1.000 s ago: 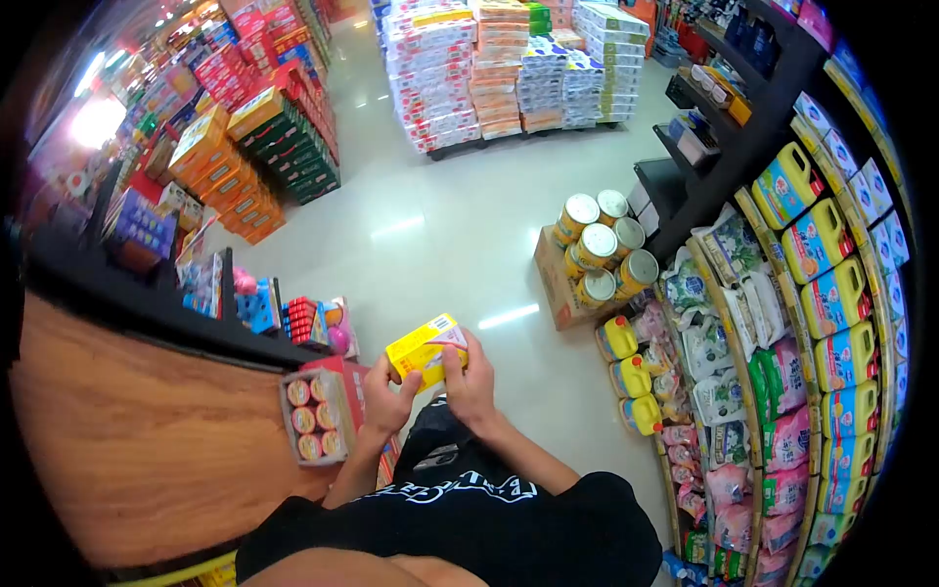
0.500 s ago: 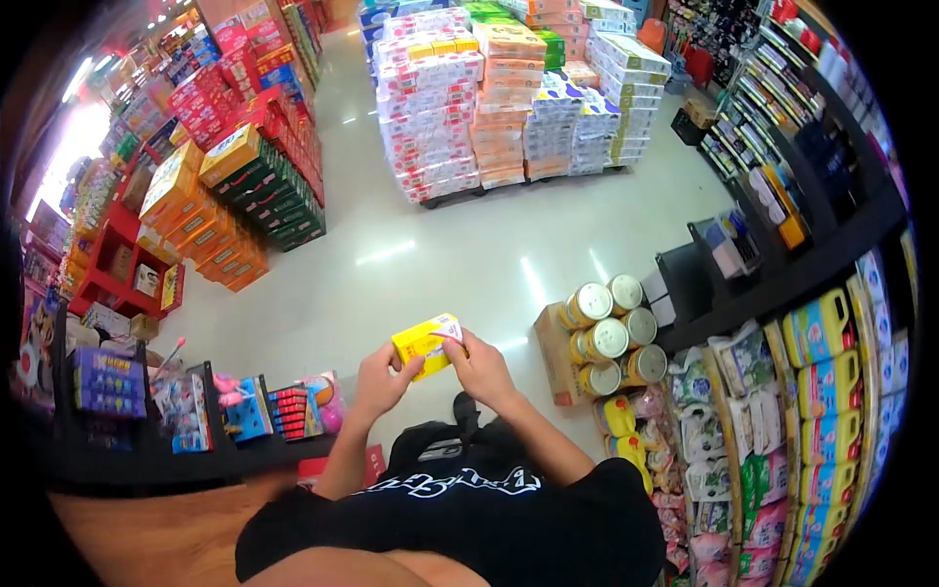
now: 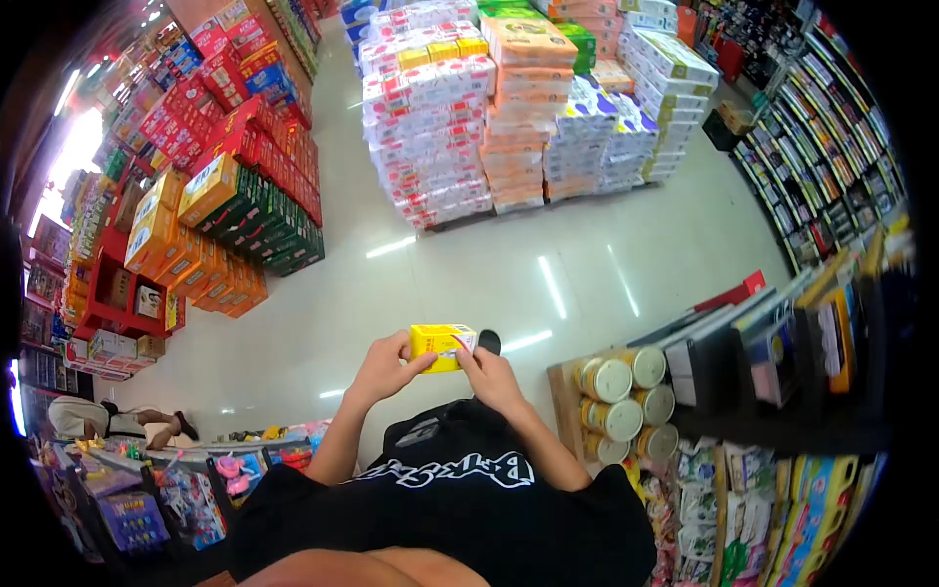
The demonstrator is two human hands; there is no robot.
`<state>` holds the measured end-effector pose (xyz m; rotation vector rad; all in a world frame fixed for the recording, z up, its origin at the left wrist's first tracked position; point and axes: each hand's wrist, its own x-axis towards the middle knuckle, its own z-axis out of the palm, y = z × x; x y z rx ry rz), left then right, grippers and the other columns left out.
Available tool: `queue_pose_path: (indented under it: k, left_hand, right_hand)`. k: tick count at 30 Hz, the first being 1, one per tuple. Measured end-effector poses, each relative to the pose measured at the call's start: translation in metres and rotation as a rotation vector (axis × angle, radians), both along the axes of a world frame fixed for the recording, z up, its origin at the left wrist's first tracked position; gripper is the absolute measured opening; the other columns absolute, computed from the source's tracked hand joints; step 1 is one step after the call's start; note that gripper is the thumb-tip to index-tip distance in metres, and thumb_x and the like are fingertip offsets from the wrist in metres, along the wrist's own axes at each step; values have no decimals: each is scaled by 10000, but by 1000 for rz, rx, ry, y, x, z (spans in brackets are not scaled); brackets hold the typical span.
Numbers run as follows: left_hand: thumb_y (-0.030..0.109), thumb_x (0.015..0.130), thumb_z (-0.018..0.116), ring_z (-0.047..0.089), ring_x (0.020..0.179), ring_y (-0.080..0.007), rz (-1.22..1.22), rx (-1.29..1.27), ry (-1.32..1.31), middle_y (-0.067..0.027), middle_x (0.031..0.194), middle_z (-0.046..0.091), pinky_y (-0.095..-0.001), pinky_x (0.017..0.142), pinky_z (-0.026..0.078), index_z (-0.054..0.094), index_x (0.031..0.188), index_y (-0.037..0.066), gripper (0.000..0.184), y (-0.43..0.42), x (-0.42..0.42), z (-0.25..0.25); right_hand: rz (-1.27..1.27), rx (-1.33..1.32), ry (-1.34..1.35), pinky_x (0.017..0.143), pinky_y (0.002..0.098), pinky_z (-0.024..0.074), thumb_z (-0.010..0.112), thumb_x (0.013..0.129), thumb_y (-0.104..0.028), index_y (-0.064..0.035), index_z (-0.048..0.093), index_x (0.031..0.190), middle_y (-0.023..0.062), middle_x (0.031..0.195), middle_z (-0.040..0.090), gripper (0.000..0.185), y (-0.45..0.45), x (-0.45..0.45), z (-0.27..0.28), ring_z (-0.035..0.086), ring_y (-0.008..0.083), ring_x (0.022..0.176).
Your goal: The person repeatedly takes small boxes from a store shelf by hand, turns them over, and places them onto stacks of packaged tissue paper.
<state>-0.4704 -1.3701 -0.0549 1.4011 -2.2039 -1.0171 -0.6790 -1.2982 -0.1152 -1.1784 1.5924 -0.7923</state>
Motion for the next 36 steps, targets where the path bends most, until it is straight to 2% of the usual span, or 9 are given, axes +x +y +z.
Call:
queue_pose_path:
  k: [5, 8, 11, 16, 22, 28, 31, 34, 36]
  left_hand:
    - [266, 829, 799, 481, 625, -210, 200, -120, 68, -96, 677, 507, -349, 587, 417, 529, 789, 9, 374, -123, -31, 16]
    - [169, 824, 803, 527, 699, -188, 288, -246, 179, -84, 751, 547, -328, 666, 467, 535, 853, 6, 316, -181, -43, 18]
    - [124, 825, 803, 581, 763, -190, 363, -286, 300, -82, 819, 571, -323, 735, 507, 529, 920, 1, 315, -235, -41, 12]
    - [151, 864, 780, 668, 865, -224, 545, -98, 627, -136, 943, 631, -327, 794, 544, 507, 1024, -5, 352, -329, -31, -26]
    - [172, 902, 739, 689, 952, -250, 643, 67, 540, -197, 1065, 662, -344, 816, 553, 492, 1094, -34, 374, -478, -13, -42]
    - [237, 893, 735, 672, 947, -278, 516, 52, 453, -196, 1044, 660, -386, 803, 540, 486, 1153, -37, 452, -646, -7, -60]
    - [260, 871, 748, 667, 944, -304, 506, -38, 370, -207, 1047, 654, -401, 822, 529, 487, 1164, -40, 494, -706, -5, -62]
    - [285, 858, 754, 656, 998, -340, 526, 5, 362, -229, 1098, 637, -419, 869, 514, 482, 1201, -49, 551, -746, -11, -56]
    - [256, 865, 755, 645, 1004, -307, 553, -51, 333, -209, 1108, 633, -405, 858, 512, 486, 1234, -49, 549, -769, -19, -58]
  right_hand:
    - [104, -167, 105, 638, 324, 491, 546, 1007, -379, 31, 664, 1012, 117, 723, 650, 427, -157, -33, 14, 628, 202, 665]
    - [189, -231, 85, 683, 414, 508, 576, 982, -371, 22, 648, 1061, 220, 857, 661, 408, -244, -47, 61, 664, 343, 767]
    - [188, -445, 7, 682, 317, 511, 629, 966, -313, 20, 628, 1170, 135, 884, 656, 391, -313, -46, 67, 630, 195, 725]
    - [196, -368, -128, 707, 296, 522, 684, 925, -242, 13, 563, 1307, 108, 1003, 671, 474, -413, -26, 47, 629, 149, 763]
    - [164, -266, -145, 698, 276, 521, 703, 895, -178, 19, 507, 1370, 93, 1046, 676, 550, -544, 3, 20, 629, 114, 773]
    - [55, -226, -128, 690, 255, 518, 705, 892, -156, 26, 444, 1424, 107, 1178, 640, 621, -689, 18, 15, 638, 105, 817]
    - [52, -238, -265, 691, 260, 518, 704, 896, -153, 20, 434, 1437, 103, 1212, 623, 628, -751, 19, 10, 641, 111, 836]
    - [-35, -183, -244, 730, 288, 547, 689, 886, -130, 58, 461, 1374, 143, 1124, 661, 571, -788, 22, 19, 679, 142, 869]
    - [-7, -156, -394, 734, 278, 543, 685, 884, -101, 47, 432, 1405, 125, 1127, 661, 597, -819, 20, 22, 673, 132, 876]
